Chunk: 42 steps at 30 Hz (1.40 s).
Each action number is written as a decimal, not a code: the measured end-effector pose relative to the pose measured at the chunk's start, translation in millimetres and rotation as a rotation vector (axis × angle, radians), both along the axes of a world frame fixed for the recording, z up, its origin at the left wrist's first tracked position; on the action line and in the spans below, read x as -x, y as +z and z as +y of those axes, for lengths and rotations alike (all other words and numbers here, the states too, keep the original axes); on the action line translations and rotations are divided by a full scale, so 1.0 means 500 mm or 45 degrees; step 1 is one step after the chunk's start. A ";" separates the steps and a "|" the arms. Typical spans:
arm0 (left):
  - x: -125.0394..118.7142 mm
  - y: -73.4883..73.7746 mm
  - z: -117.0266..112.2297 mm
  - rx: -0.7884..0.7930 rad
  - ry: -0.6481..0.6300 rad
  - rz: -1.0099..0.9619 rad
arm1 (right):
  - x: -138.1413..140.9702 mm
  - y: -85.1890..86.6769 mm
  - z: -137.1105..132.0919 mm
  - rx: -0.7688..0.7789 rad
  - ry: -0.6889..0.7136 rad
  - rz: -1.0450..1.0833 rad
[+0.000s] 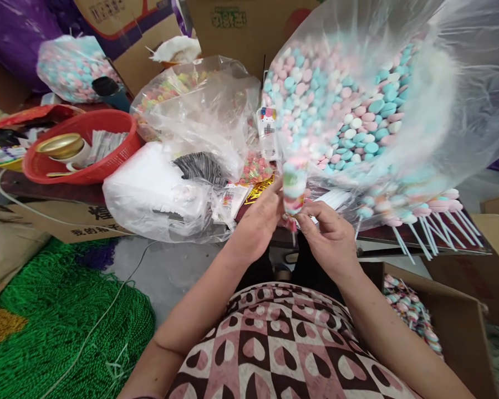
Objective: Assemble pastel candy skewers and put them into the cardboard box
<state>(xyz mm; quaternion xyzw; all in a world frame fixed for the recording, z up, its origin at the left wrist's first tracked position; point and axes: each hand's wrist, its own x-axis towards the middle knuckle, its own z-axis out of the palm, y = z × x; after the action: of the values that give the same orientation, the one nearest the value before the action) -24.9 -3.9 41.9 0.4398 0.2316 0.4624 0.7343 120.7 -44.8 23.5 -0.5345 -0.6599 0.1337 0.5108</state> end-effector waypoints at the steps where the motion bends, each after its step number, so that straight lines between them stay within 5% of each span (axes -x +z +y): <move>1: 0.006 0.011 -0.005 -0.035 0.034 -0.027 | -0.005 0.002 0.006 0.001 -0.025 -0.005; 6: 0.014 0.000 -0.033 -0.305 -0.086 0.336 | -0.028 0.016 0.038 -0.221 -0.267 -0.285; 10: -0.004 -0.035 -0.013 0.192 -0.055 0.190 | -0.010 0.028 0.026 -0.370 -0.173 -0.397; 14: 0.012 -0.024 0.017 0.454 -0.004 -0.043 | 0.002 0.012 0.003 -0.320 0.038 -0.367; 21: 0.019 -0.039 -0.001 0.259 -0.324 0.386 | -0.028 0.024 0.009 -0.201 -0.055 -0.248; 26: -0.005 -0.046 -0.003 0.279 -0.221 0.234 | -0.017 0.012 -0.005 -0.336 0.078 -0.315; 29: -0.015 -0.037 -0.009 0.218 -0.026 0.185 | -0.019 -0.007 -0.016 -0.315 -0.039 -0.200; 32: -0.027 -0.036 -0.024 0.009 0.131 0.193 | -0.030 -0.019 -0.027 -0.113 -0.131 0.143; 37: -0.040 -0.043 -0.050 -0.530 0.076 0.400 | -0.068 -0.048 -0.066 0.381 0.189 0.817; 39: -0.042 -0.046 -0.057 -0.604 -0.052 0.472 | -0.103 -0.072 -0.090 0.419 0.096 0.810; 42: -0.043 -0.055 -0.059 -0.611 -0.177 0.597 | -0.184 -0.120 -0.146 0.310 -0.336 0.821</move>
<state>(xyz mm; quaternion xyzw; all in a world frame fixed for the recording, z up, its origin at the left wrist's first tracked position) -3.4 -33.3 14.3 0.7090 0.2485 0.3389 0.5663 212.8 -117.7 -36.6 -0.6023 -0.3698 0.3060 0.6379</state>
